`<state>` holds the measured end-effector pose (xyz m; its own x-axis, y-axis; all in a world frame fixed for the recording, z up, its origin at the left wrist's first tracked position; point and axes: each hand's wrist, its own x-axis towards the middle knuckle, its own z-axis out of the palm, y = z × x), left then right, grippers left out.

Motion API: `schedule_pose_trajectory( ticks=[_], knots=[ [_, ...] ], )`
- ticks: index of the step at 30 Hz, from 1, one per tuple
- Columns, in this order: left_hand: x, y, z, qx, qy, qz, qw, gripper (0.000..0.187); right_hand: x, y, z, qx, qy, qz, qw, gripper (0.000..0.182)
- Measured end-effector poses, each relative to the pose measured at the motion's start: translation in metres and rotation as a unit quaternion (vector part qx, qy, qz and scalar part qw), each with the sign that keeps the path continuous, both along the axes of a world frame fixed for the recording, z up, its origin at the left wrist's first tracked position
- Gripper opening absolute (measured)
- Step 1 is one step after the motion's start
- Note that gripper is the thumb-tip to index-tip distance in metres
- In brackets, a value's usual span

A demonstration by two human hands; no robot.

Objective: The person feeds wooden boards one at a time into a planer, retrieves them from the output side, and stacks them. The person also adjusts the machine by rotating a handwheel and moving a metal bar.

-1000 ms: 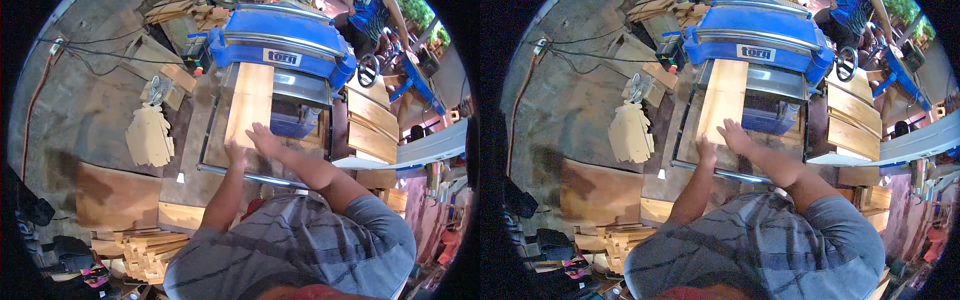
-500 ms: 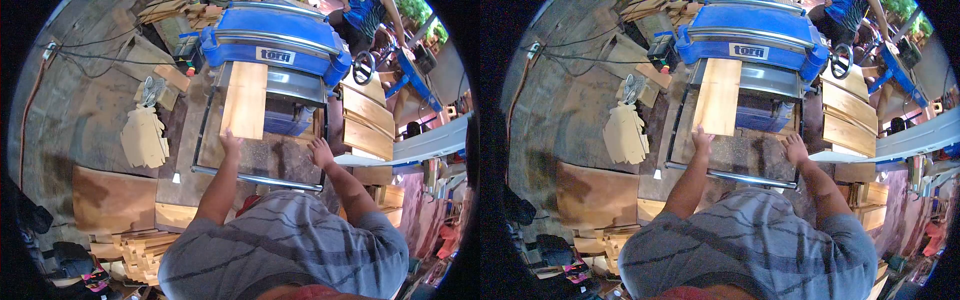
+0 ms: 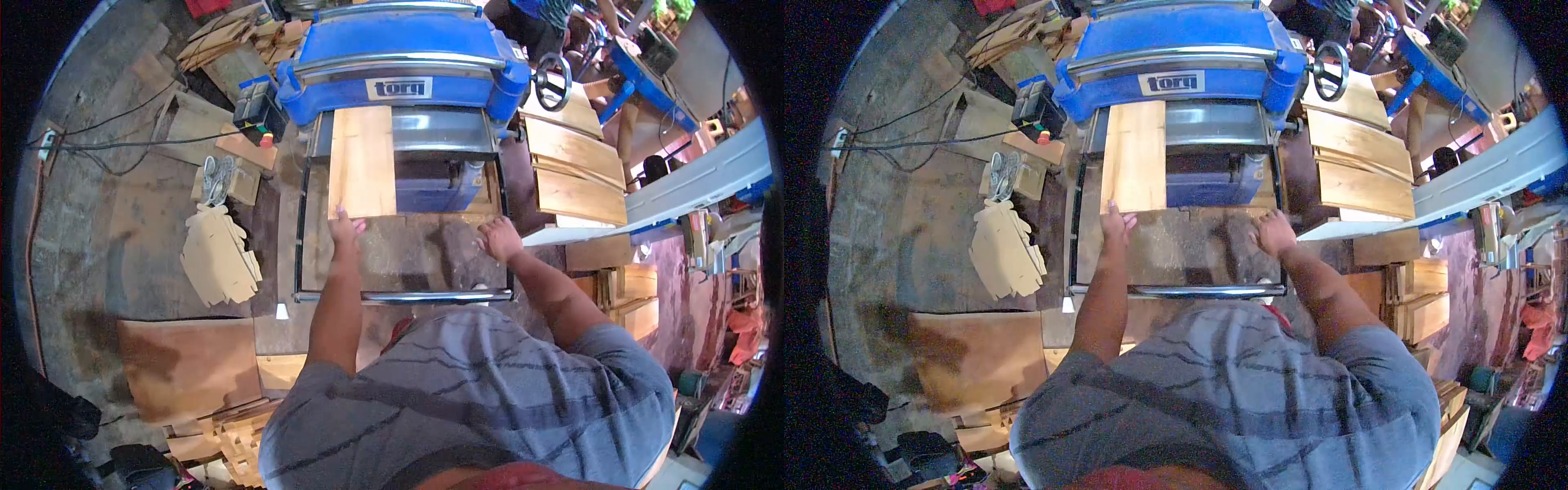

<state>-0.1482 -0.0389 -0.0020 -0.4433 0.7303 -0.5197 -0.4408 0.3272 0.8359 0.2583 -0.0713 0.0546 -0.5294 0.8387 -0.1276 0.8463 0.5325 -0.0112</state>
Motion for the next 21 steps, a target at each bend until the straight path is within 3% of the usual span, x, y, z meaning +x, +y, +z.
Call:
schedule_pose_trajectory(
  ticks=[9, 12, 15, 16, 17, 19, 21],
  knots=[
    [-0.008, 0.027, -0.002, -0.011, 0.024, -0.049, 0.998, 0.049, 0.001, 0.003, -0.009, 0.036, 0.013, 0.008, 0.999, 0.034],
    [-0.002, 0.034, 0.006, -0.043, 0.029, -0.02, 0.998, 0.052, 0.002, 0.004, -0.01, 0.026, 0.032, 0.003, 0.999, 0.035],
    [-0.013, 0.046, -0.024, -0.017, 0.024, -0.063, 0.998, 0.052, 0.009, 0.007, -0.024, -0.02, -0.022, -0.002, 1.0, 0.036],
    [-0.001, 0.04, 0.007, -0.013, 0.033, -0.049, 0.998, 0.052, 0.009, 0.004, -0.02, -0.013, -0.032, -0.011, 0.999, 0.031],
    [-0.01, 0.043, -0.012, 0.019, 0.053, -0.087, 0.995, 0.05, 0.005, 0.002, -0.013, -0.005, -0.042, -0.021, 0.999, 0.026],
    [-0.017, 0.061, -0.024, -0.034, 0.029, -0.074, 0.996, 0.052, 0.006, 0.003, -0.011, -0.017, -0.039, -0.015, 0.999, 0.036],
    [-0.023, 0.071, -0.031, -0.045, 0.009, -0.076, 0.996, 0.054, 0.005, 0.002, -0.008, -0.005, -0.029, -0.024, 0.999, 0.032]
  ],
)
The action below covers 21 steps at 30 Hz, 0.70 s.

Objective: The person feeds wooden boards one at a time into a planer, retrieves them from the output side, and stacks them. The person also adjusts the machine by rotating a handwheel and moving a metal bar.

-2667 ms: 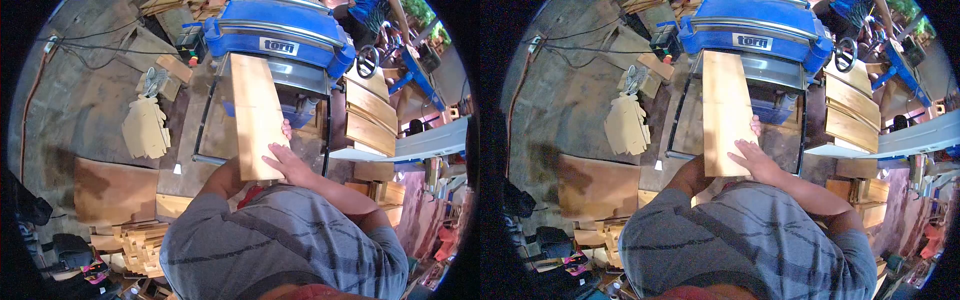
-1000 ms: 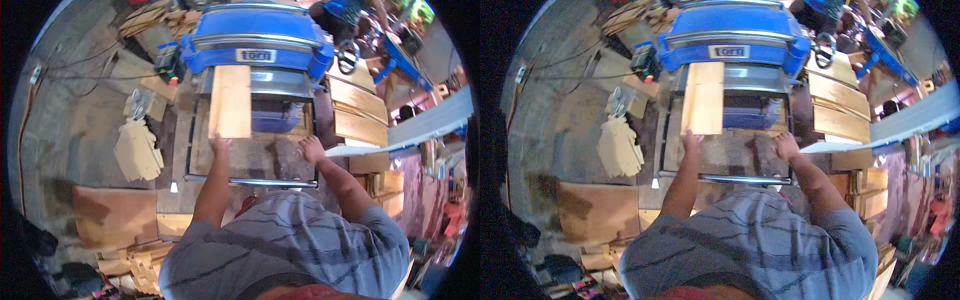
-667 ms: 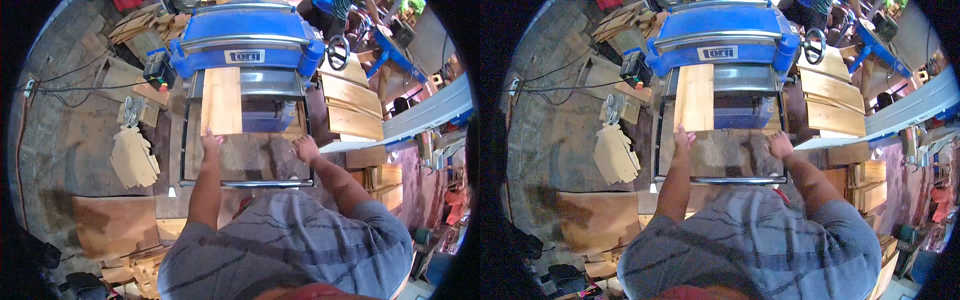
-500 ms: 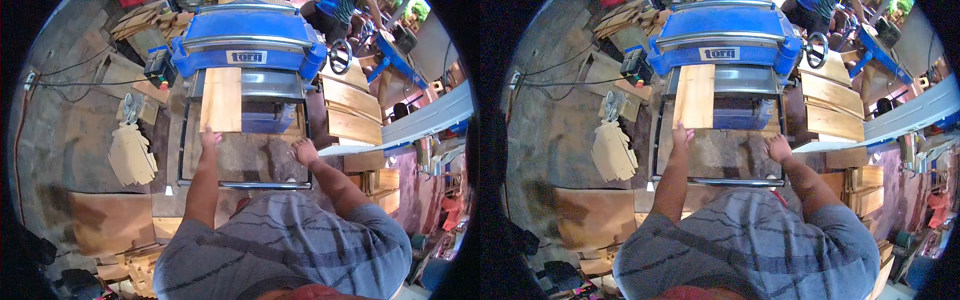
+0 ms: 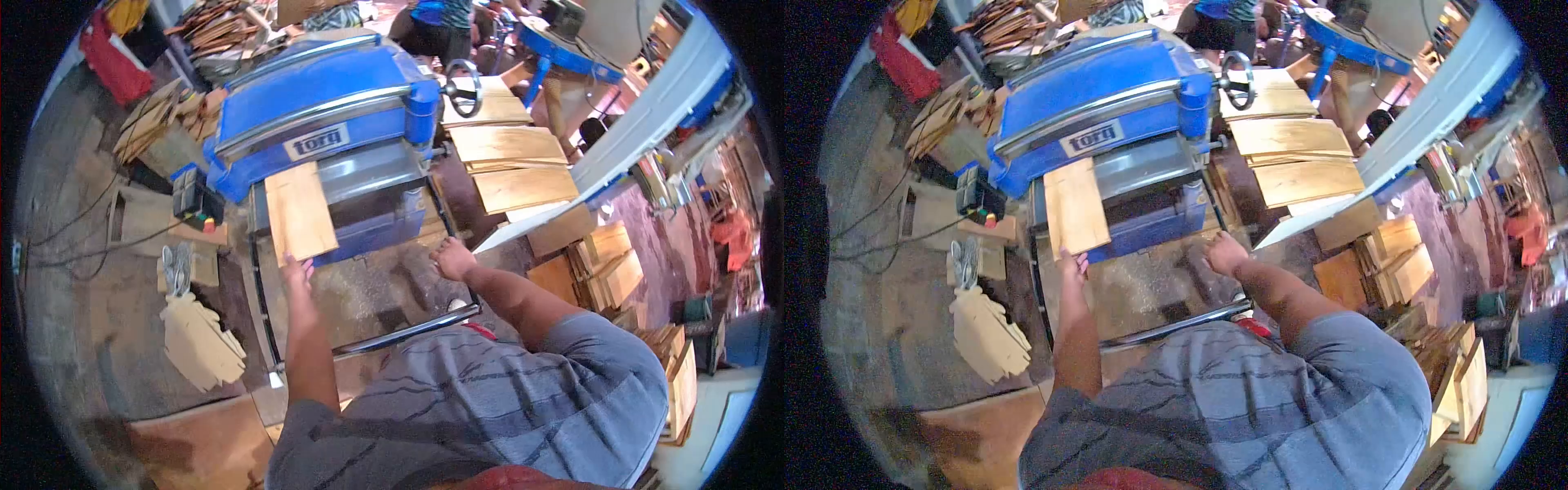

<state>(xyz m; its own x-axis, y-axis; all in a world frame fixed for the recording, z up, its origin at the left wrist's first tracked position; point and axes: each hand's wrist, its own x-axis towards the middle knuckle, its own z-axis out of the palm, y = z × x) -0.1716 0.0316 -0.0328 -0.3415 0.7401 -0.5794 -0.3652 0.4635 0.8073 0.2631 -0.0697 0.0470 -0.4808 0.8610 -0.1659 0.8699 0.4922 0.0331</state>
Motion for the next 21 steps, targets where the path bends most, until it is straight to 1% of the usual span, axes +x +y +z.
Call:
schedule_pose_trajectory(
  ticks=[1, 3, 5, 7, 9, 11, 13, 15, 17, 18, 19, 21],
  knots=[
    [0.005, 0.001, 0.005, 0.003, -0.001, -0.01, 1.0, 0.054, 0.0, -0.001, 0.002, 0.007, 0.012, 0.011, 1.0, 0.027],
    [0.007, 0.005, 0.014, -0.008, 0.021, 0.009, 1.0, 0.055, -0.001, 0.0, 0.005, 0.006, 0.006, 0.004, 1.0, 0.027],
    [0.01, 0.01, 0.02, -0.008, 0.036, 0.003, 0.999, 0.055, -0.003, 0.0, 0.005, -0.005, -0.001, 0.01, 1.0, 0.028],
    [0.005, 0.017, 0.014, -0.004, 0.019, 0.003, 1.0, 0.045, -0.001, 0.0, 0.004, 0.004, 0.011, 0.012, 1.0, 0.027],
    [-0.003, 0.024, 0.001, 0.017, -0.008, -0.023, 1.0, 0.051, 0.001, 0.001, -0.001, 0.005, 0.025, 0.034, 0.999, 0.026],
    [-0.006, 0.028, -0.01, 0.043, -0.009, -0.03, 0.999, 0.051, 0.001, 0.002, -0.005, 0.007, 0.031, 0.015, 0.999, 0.029],
    [-0.006, 0.036, -0.013, 0.044, -0.005, -0.028, 0.999, 0.052, 0.002, 0.002, -0.005, 0.006, 0.039, 0.031, 0.999, 0.028],
    [0.005, 0.038, 0.011, 0.015, 0.014, 0.005, 1.0, 0.052, -0.001, 0.003, -0.003, 0.01, 0.047, 0.034, 0.998, 0.027],
    [0.004, 0.045, 0.011, 0.012, 0.027, 0.018, 0.999, 0.053, -0.001, 0.002, -0.006, 0.034, 0.054, 0.018, 0.998, 0.025],
    [0.005, 0.048, 0.009, 0.01, 0.033, 0.02, 0.999, 0.054, -0.001, 0.002, -0.007, 0.046, 0.046, 0.027, 0.998, 0.025],
    [0.005, 0.048, 0.011, 0.01, 0.033, 0.011, 0.999, 0.054, 0.0, 0.002, -0.006, 0.046, 0.046, 0.018, 0.998, 0.025],
    [0.003, 0.044, 0.013, 0.09, 0.037, -0.033, 0.995, 0.055, 0.002, 0.0, -0.005, 0.028, 0.045, 0.02, 0.998, 0.023]
  ],
)
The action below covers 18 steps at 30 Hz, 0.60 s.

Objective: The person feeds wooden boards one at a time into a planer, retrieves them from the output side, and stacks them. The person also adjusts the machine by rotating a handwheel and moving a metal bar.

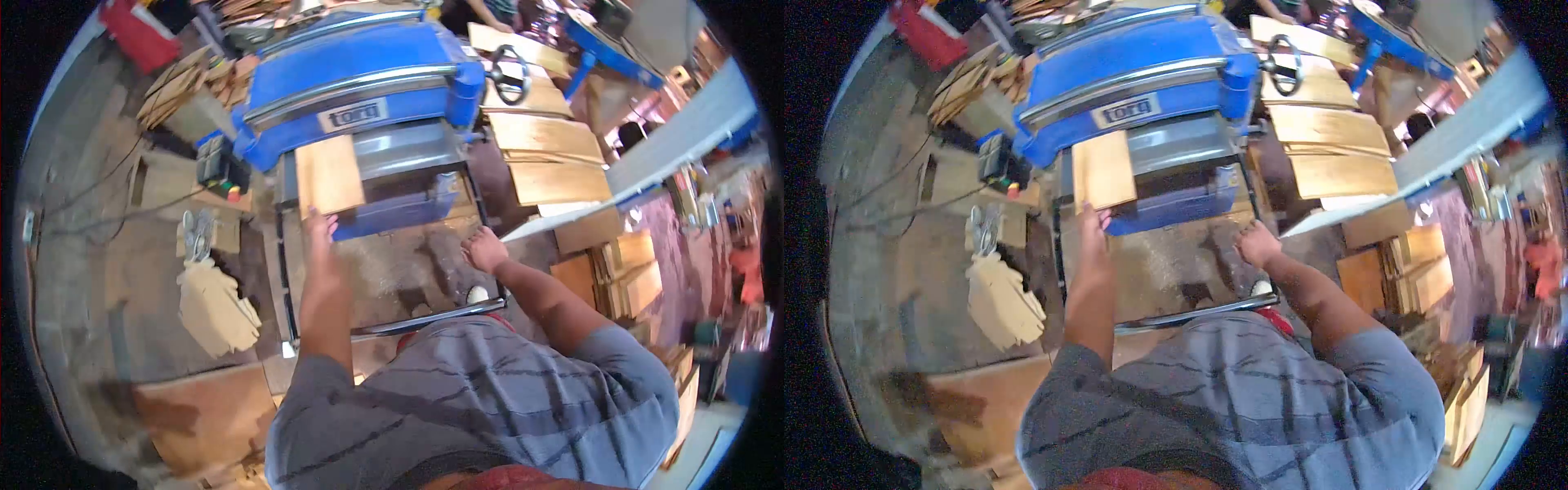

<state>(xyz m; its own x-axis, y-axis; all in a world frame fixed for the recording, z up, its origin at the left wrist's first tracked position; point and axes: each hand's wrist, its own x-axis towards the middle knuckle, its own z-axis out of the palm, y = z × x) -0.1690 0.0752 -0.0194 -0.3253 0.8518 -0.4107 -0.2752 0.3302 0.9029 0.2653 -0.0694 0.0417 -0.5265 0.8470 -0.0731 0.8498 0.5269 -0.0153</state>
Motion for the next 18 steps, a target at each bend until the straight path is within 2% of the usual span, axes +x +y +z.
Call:
schedule_pose_trajectory(
  ticks=[2, 6, 7, 11, 14, 16, 18],
  knots=[
    [-0.006, 0.022, -0.016, -0.074, 0.001, 0.023, 0.997, 0.055, 0.0, 0.0, 0.004, 0.0, -0.013, -0.013, 1.0, 0.023],
    [-0.002, 0.03, -0.002, -0.075, 0.024, 0.025, 0.997, 0.054, -0.001, -0.001, 0.006, -0.01, -0.006, -0.004, 1.0, 0.022],
    [-0.004, 0.034, -0.001, -0.074, 0.026, 0.013, 0.997, 0.054, -0.001, 0.0, 0.011, -0.052, -0.029, -0.003, 0.998, 0.028],
    [-0.006, 0.046, 0.018, -0.119, 0.048, -0.031, 0.991, 0.056, 0.0, 0.001, 0.012, -0.046, -0.018, -0.019, 0.999, 0.027],
    [-0.01, 0.05, 0.018, -0.122, 0.061, -0.03, 0.99, 0.062, 0.0, -0.001, 0.013, -0.043, 0.017, -0.016, 0.999, 0.026],
    [-0.014, 0.057, 0.02, -0.175, 0.076, -0.032, 0.981, 0.065, 0.003, -0.002, 0.014, -0.036, 0.041, -0.009, 0.998, 0.025],
    [-0.003, 0.052, 0.019, -0.176, 0.119, -0.027, 0.977, 0.064, 0.007, 0.001, -0.002, -0.035, 0.087, -0.015, 0.996, 0.025]
  ],
)
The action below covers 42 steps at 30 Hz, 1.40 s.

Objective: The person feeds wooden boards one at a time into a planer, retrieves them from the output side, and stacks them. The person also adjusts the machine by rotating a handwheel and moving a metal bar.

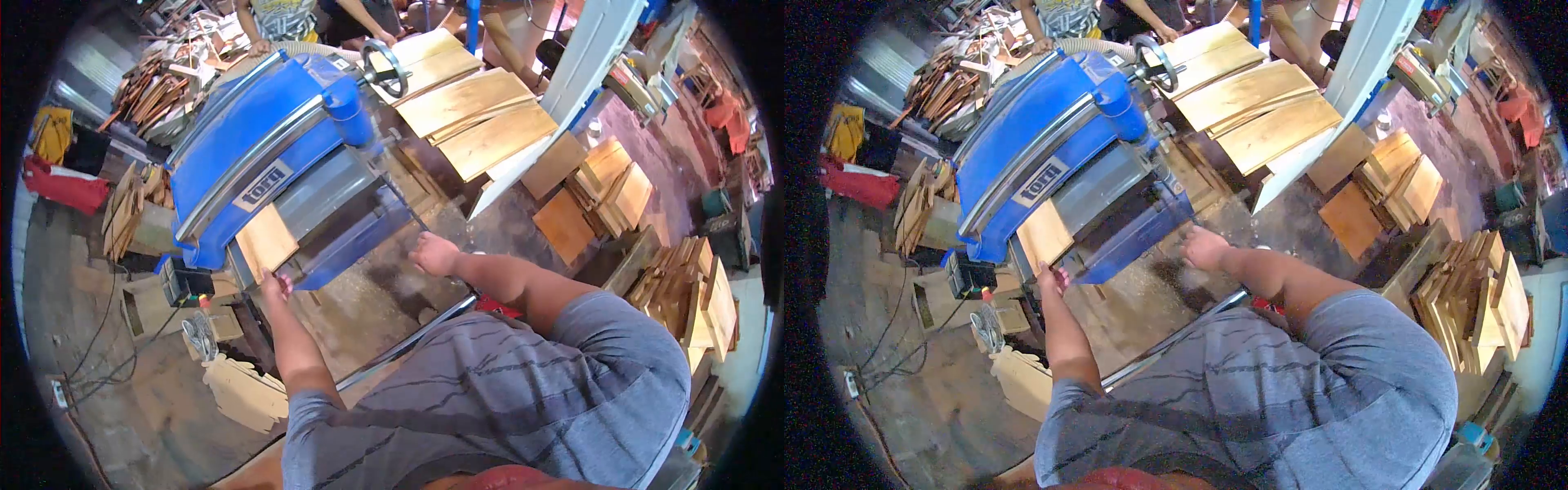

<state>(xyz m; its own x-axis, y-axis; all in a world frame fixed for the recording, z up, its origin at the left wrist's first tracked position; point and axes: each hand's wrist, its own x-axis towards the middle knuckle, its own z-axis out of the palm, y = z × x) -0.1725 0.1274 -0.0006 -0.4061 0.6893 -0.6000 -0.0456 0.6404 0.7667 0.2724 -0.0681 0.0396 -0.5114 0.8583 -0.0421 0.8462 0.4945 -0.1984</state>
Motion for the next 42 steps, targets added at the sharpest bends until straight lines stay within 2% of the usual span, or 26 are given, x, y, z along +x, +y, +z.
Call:
schedule_pose_trajectory(
  ticks=[2, 3, 4, 5, 7, 8, 10, 11, 13, 14, 16, 17, 18, 20, 22, 24, 26, 28, 29, 33, 36, 38, 39, 41, 42],
  knots=[
    [0.012, -0.004, -0.017, -0.013, -0.061, -0.08, 0.995, 0.057, 0.004, -0.001, -0.009, -0.003, 0.047, -0.001, 0.999, 0.026],
    [0.035, -0.011, -0.02, -0.004, -0.073, -0.123, 0.99, 0.055, 0.007, -0.002, -0.007, 0.022, 0.113, 0.012, 0.993, 0.024],
    [0.069, -0.023, -0.025, 0.004, -0.085, -0.164, 0.983, 0.054, 0.009, -0.002, -0.006, 0.046, 0.179, 0.025, 0.983, 0.022],
    [0.114, -0.039, -0.012, 0.007, -0.081, -0.203, 0.976, 0.053, 0.01, -0.001, -0.007, 0.044, 0.186, 0.026, 0.981, 0.022],
    [0.208, -0.065, 0.019, 0.006, -0.081, -0.267, 0.96, 0.053, 0.019, 0.002, -0.006, -0.063, 0.4, -0.068, 0.912, 0.015],
    [0.247, -0.071, 0.024, 0.004, -0.085, -0.292, 0.953, 0.054, 0.032, 0.005, -0.001, -0.066, 0.404, -0.067, 0.91, 0.015],
    [0.316, -0.077, 0.033, 0.015, -0.089, -0.314, 0.945, 0.049, 0.059, 0.013, 0.01, -0.013, 0.512, -0.215, 0.832, 0.013],
    [0.343, -0.074, 0.027, 0.011, -0.085, -0.311, 0.946, 0.049, 0.076, 0.021, 0.004, -0.018, 0.515, -0.214, 0.83, 0.013],
    [0.386, -0.061, 0.01, 0.025, -0.071, -0.251, 0.965, 0.038, 0.12, 0.049, -0.02, -0.103, 0.577, -0.322, 0.743, 0.015],
    [0.4, -0.059, 0.002, 0.022, -0.067, -0.246, 0.967, 0.038, 0.142, 0.063, -0.035, -0.11, 0.58, -0.319, 0.742, 0.015],
    [0.414, -0.054, -0.015, 0.061, -0.038, -0.112, 0.991, 0.029, 0.181, 0.102, -0.075, -0.168, 0.58, -0.332, 0.724, 0.018],
    [0.416, -0.053, -0.015, 0.075, 0.029, -0.113, 0.99, 0.024, 0.195, 0.128, -0.094, -0.186, 0.617, -0.354, 0.678, 0.018],
    [0.42, -0.053, -0.012, 0.071, 0.032, -0.11, 0.991, 0.024, 0.208, 0.151, -0.111, -0.206, 0.648, -0.376, 0.629, 0.018],
    [0.422, -0.061, -0.001, 0.067, 0.181, -0.165, 0.967, 0.018, 0.227, 0.198, -0.133, -0.245, 0.719, -0.436, 0.482, 0.018],
    [0.424, -0.061, 0.0, 0.056, 0.219, -0.162, 0.961, 0.017, 0.242, 0.245, -0.157, -0.287, 0.733, -0.471, 0.397, 0.022],
    [0.42, -0.064, 0.0, 0.068, 0.25, -0.19, 0.947, 0.016, 0.251, 0.289, -0.189, -0.313, 0.733, -0.47, 0.379, 0.026],
    [0.417, -0.069, -0.002, 0.066, 0.256, -0.183, 0.947, 0.017, 0.242, 0.308, -0.197, -0.333, 0.735, -0.465, 0.365, 0.031],
    [0.424, -0.06, 0.002, 0.079, 0.255, -0.181, 0.947, 0.017, 0.236, 0.336, -0.2, -0.309, 0.709, -0.562, 0.292, 0.04],
    [0.425, -0.062, 0.007, 0.06, 0.267, -0.187, 0.944, 0.017, 0.234, 0.343, -0.203, -0.307, 0.728, -0.551, 0.268, 0.043],
    [0.428, -0.062, 0.011, 0.048, 0.268, -0.186, 0.944, 0.018, 0.236, 0.339, -0.185, -0.319, 0.734, -0.543, 0.255, 0.041],
    [0.43, -0.062, 0.014, 0.049, 0.259, -0.175, 0.949, 0.018, 0.241, 0.331, -0.191, -0.329, 0.704, -0.561, 0.283, 0.039],
    [0.43, -0.062, 0.015, 0.052, 0.268, -0.178, 0.945, 0.018, 0.246, 0.32, -0.181, -0.3, 0.683, -0.567, 0.35, 0.03],
    [0.431, -0.062, 0.014, 0.053, 0.275, -0.181, 0.943, 0.018, 0.249, 0.313, -0.184, -0.295, 0.685, -0.569, 0.346, 0.03],
    [0.432, -0.062, 0.013, 0.055, 0.269, -0.178, 0.945, 0.018, 0.256, 0.295, -0.187, -0.267, 0.735, -0.491, 0.384, 0.02],
    [0.432, -0.062, 0.011, 0.053, 0.262, -0.165, 0.949, 0.018, 0.265, 0.285, -0.181, -0.26, 0.736, -0.494, 0.382, 0.02]
  ],
)
